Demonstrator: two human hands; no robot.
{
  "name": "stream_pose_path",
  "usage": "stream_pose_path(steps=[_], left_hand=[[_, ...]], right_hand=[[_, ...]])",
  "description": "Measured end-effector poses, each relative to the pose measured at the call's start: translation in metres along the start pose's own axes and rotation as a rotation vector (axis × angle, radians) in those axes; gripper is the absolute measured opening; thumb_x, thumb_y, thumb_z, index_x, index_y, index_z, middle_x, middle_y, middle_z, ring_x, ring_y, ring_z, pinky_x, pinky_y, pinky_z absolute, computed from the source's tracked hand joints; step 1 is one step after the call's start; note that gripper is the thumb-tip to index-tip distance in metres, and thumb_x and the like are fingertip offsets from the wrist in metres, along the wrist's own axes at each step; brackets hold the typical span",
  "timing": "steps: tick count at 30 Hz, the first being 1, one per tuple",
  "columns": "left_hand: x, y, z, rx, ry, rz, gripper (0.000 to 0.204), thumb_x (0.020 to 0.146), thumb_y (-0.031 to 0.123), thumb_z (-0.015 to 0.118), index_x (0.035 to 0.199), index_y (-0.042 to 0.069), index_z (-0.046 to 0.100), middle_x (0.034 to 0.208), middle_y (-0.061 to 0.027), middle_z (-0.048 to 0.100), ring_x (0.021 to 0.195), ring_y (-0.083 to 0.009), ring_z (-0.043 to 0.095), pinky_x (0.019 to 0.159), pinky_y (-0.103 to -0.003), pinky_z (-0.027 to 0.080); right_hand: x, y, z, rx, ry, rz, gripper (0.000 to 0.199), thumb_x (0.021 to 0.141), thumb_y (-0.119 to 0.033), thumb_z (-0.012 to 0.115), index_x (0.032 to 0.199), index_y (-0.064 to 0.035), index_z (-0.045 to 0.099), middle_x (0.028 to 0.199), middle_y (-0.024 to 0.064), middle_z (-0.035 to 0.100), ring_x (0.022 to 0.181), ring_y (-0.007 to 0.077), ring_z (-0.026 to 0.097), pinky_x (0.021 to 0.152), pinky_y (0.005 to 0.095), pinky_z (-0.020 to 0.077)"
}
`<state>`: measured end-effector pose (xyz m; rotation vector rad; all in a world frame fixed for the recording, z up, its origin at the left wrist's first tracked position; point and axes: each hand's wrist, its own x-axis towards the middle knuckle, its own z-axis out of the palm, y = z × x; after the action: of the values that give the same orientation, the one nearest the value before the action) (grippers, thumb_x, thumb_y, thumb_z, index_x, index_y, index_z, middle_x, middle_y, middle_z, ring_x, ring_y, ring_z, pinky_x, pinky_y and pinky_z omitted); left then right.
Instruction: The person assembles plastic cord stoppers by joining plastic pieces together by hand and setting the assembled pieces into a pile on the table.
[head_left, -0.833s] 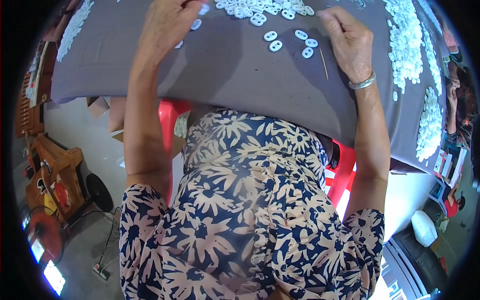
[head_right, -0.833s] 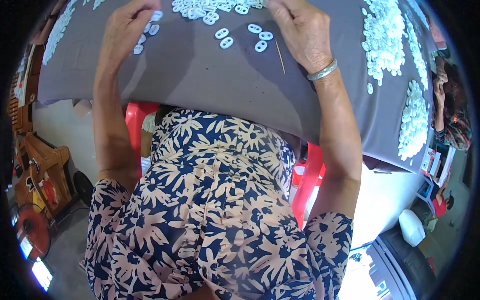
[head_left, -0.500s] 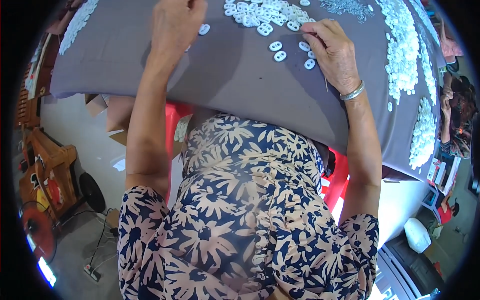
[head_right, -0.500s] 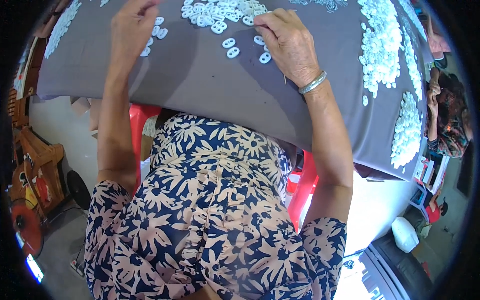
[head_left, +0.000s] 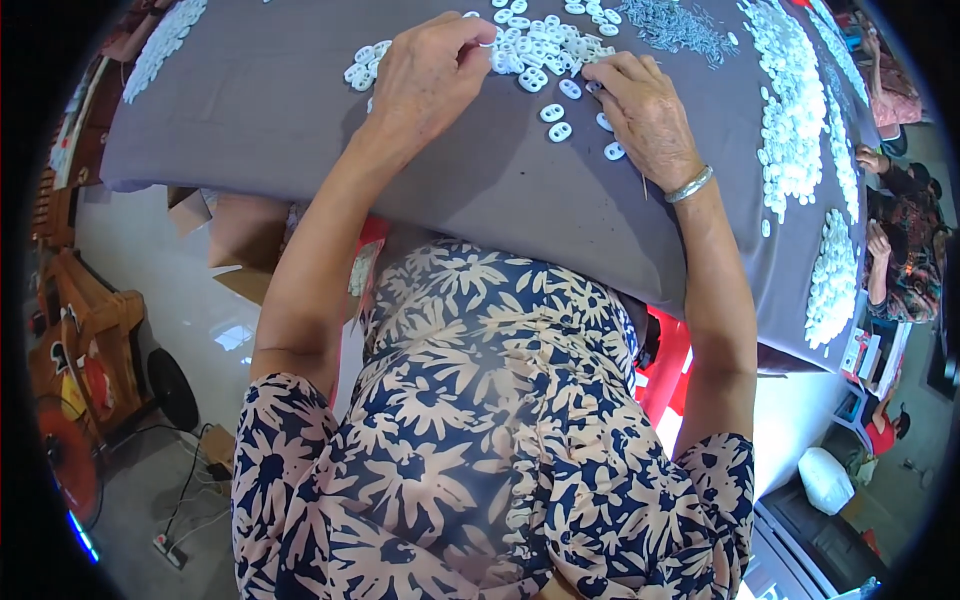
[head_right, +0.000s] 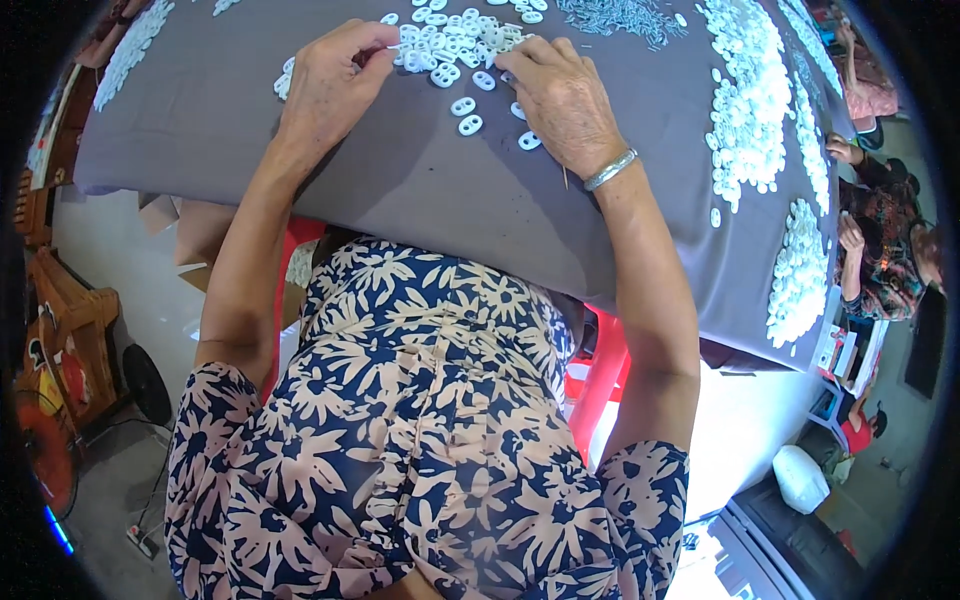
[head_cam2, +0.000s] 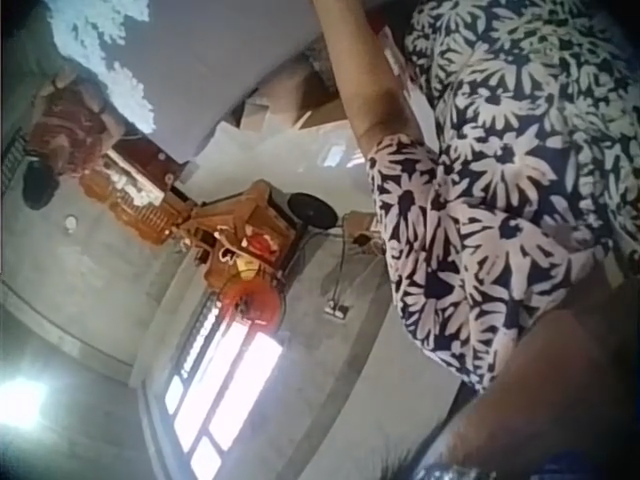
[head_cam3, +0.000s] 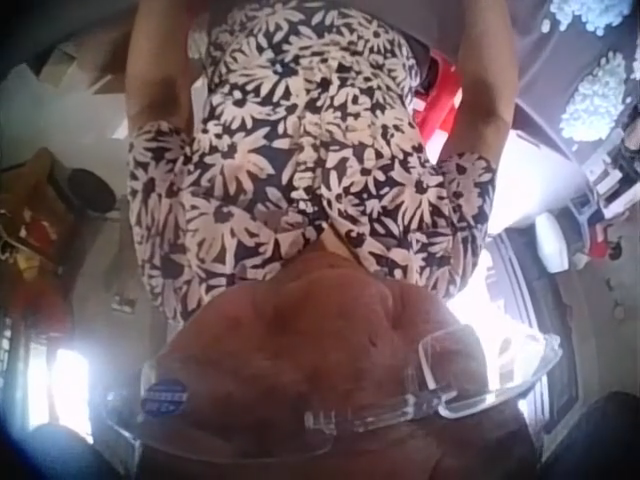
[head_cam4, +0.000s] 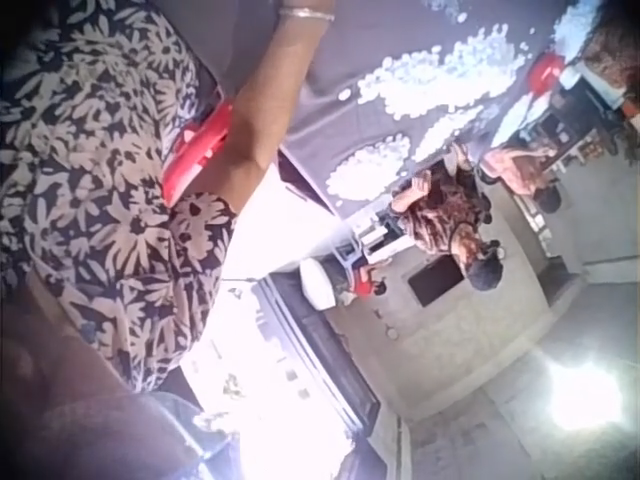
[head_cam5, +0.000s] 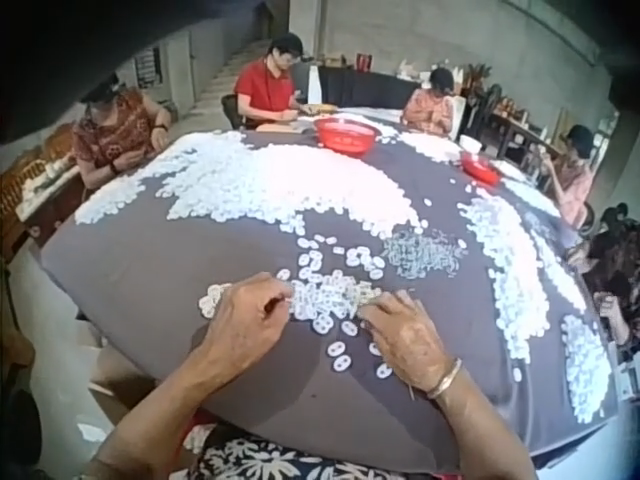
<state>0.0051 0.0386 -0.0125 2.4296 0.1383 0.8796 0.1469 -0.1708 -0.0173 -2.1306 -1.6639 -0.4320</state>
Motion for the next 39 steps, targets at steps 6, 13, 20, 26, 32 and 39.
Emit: stream_pose_path(steps=[6, 13, 20, 26, 32, 39], left_hand=[[-0.002, 0.007, 0.000, -0.031, -0.051, -0.010, 0.016, 0.086, 0.006, 0.061, 0.100, 0.002, 0.066, 0.084, -0.0083, 0.065, 0.071, -0.0177, 0.061, 0.065, -0.028, 0.048], [-0.003, 0.015, -0.001, -0.032, -0.104, -0.042, 0.015, 0.087, 0.008, 0.061, 0.099, 0.002, 0.066, 0.083, -0.0070, 0.065, 0.069, -0.0163, 0.059, 0.064, -0.028, 0.047], [-0.005, 0.015, 0.004, -0.065, -0.101, 0.012, 0.015, 0.087, 0.008, 0.062, 0.100, 0.002, 0.066, 0.082, -0.0071, 0.065, 0.068, -0.0150, 0.058, 0.063, -0.027, 0.046], [-0.006, 0.027, 0.009, -0.151, -0.092, 0.043, 0.015, 0.086, 0.006, 0.064, 0.100, 0.002, 0.066, 0.082, -0.0070, 0.065, 0.067, -0.0134, 0.058, 0.060, -0.024, 0.046], [-0.009, 0.040, 0.018, -0.438, -0.093, -0.005, 0.019, 0.082, 0.003, 0.063, 0.101, 0.004, 0.064, 0.085, -0.0094, 0.066, 0.073, -0.0189, 0.066, 0.065, -0.029, 0.053], [-0.015, 0.049, 0.023, -0.728, -0.127, -0.161, 0.039, 0.083, 0.004, 0.066, 0.120, 0.006, 0.055, 0.092, -0.0076, 0.066, 0.077, -0.0127, 0.064, 0.068, -0.026, 0.053]], right_hand=[[-0.011, 0.003, -0.015, 0.114, -0.103, 0.028, 0.026, 0.080, 0.000, 0.063, 0.105, -0.0049, 0.063, 0.099, 0.0069, 0.061, 0.084, 0.0249, 0.060, 0.075, 0.0327, 0.0500], [-0.013, 0.014, -0.021, 0.293, 0.102, 0.181, 0.015, 0.085, 0.000, 0.063, 0.100, -0.0027, 0.067, 0.086, 0.0032, 0.065, 0.076, 0.0131, 0.062, 0.068, 0.0241, 0.0493], [-0.009, 0.003, -0.012, 0.357, 0.038, 0.150, 0.013, 0.083, -0.002, 0.066, 0.096, -0.0027, 0.066, 0.084, 0.0051, 0.062, 0.070, 0.0150, 0.059, 0.064, 0.0258, 0.0471], [0.002, -0.002, 0.000, 0.334, -0.046, 0.118, 0.012, 0.080, -0.002, 0.067, 0.092, -0.0028, 0.063, 0.079, 0.0060, 0.057, 0.065, 0.0164, 0.057, 0.060, 0.0279, 0.0454], [-0.002, -0.013, -0.003, 0.662, -0.050, 0.419, 0.004, 0.083, -0.005, 0.065, 0.085, -0.0039, 0.062, 0.075, 0.0035, 0.060, 0.066, 0.0101, 0.056, 0.059, 0.0259, 0.0451], [0.003, -0.035, -0.011, 1.192, 0.111, 0.482, 0.011, 0.089, 0.000, 0.061, 0.100, -0.0009, 0.064, 0.085, -0.0006, 0.063, 0.073, 0.0042, 0.054, 0.063, 0.0187, 0.0448]])
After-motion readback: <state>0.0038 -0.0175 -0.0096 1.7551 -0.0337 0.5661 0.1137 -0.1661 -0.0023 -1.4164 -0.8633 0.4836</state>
